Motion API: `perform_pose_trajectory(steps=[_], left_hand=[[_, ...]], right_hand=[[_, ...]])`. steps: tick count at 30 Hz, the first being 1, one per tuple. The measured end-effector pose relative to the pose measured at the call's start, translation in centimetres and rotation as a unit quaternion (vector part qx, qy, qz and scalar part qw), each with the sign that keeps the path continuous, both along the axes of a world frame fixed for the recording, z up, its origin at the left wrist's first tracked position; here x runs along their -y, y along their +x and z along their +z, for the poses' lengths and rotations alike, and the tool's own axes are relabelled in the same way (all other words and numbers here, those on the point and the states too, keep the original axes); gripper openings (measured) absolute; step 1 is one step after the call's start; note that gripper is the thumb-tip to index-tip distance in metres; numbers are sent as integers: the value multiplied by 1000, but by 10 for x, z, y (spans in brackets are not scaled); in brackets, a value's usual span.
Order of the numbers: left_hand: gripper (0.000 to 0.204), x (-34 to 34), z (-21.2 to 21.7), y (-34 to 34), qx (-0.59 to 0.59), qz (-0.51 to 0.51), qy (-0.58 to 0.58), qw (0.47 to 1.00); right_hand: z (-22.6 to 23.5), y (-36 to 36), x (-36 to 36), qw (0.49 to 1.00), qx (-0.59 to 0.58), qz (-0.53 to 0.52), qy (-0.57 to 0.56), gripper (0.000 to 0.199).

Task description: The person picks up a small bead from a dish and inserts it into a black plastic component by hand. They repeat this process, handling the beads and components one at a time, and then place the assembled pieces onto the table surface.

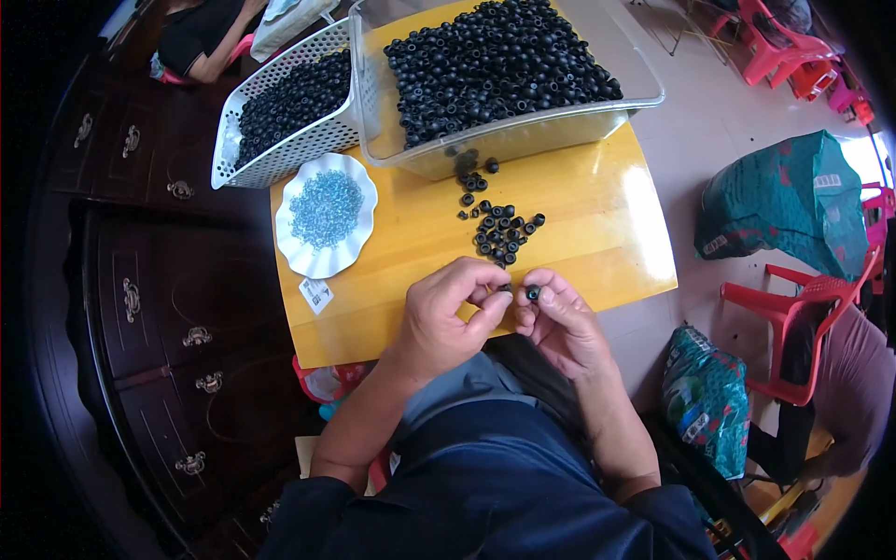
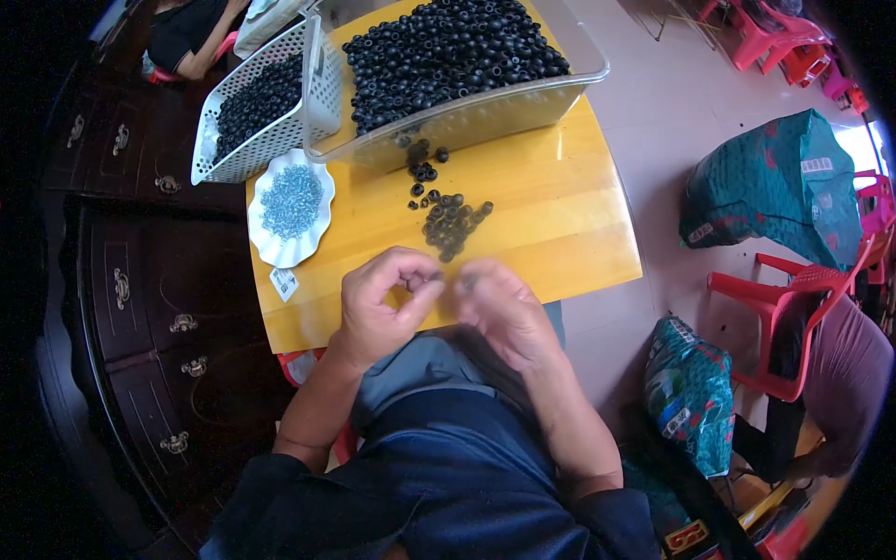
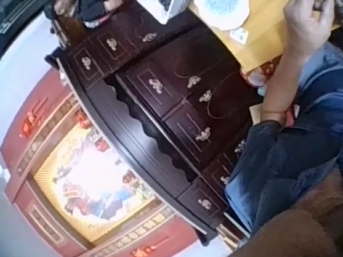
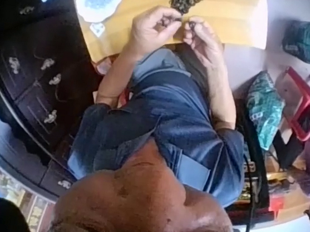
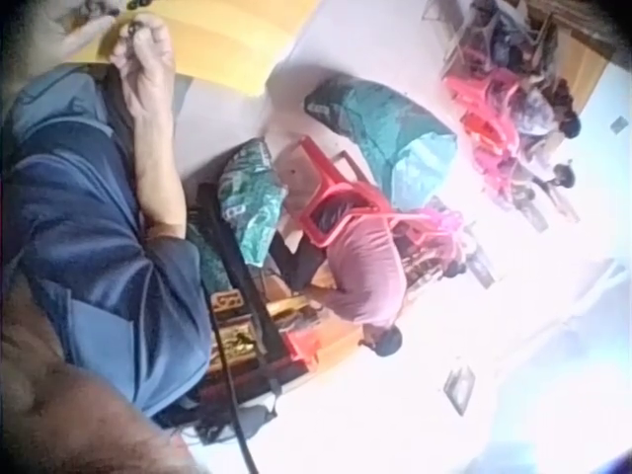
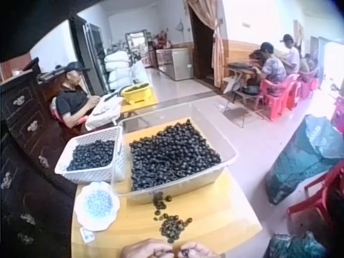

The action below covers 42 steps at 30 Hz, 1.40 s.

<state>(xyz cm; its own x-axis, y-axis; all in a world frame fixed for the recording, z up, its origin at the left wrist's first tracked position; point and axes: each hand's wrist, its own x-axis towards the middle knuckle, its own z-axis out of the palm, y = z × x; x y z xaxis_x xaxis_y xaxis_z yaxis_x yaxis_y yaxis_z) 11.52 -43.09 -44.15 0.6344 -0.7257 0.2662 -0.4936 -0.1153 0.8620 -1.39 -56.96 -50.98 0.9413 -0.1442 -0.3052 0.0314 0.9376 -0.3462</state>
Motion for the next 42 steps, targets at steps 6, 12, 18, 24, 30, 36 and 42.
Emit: perform_pose_trajectory(steps=[6, 12, 18, 24, 30, 36, 42], left_hand=[[15, 5, -3, -4, 31, -40, -9, 999], [15, 5, -4, -4, 65, -41, 2, 997], [16, 8, -7, -6, 87, -27, -3, 996], [17, 8, -3, -4, 62, -44, -3, 997], [18, 5, -9, -3, 56, -40, -1, 998], [19, 6, -7, -7, 43, -48, -17, 998], [20, 7, -13, -9, 43, -28, -28, 998]], right_hand=[[-2, 0, -1, 1000, 5, 5, -6, 22], [-6, -1, -2, 1000, 5, -1, -5, 21], [-5, 2, -6, 1000, -3, -21, -20, 19], [-2, 2, -7, 999, -4, -22, -23, 20], [-4, 2, -5, 1000, 20, -7, -20, 19], [-4, 1, -6, 1000, -4, -18, -23, 22], [-2, 2, -4, 1000, 9, -8, -21, 19]])
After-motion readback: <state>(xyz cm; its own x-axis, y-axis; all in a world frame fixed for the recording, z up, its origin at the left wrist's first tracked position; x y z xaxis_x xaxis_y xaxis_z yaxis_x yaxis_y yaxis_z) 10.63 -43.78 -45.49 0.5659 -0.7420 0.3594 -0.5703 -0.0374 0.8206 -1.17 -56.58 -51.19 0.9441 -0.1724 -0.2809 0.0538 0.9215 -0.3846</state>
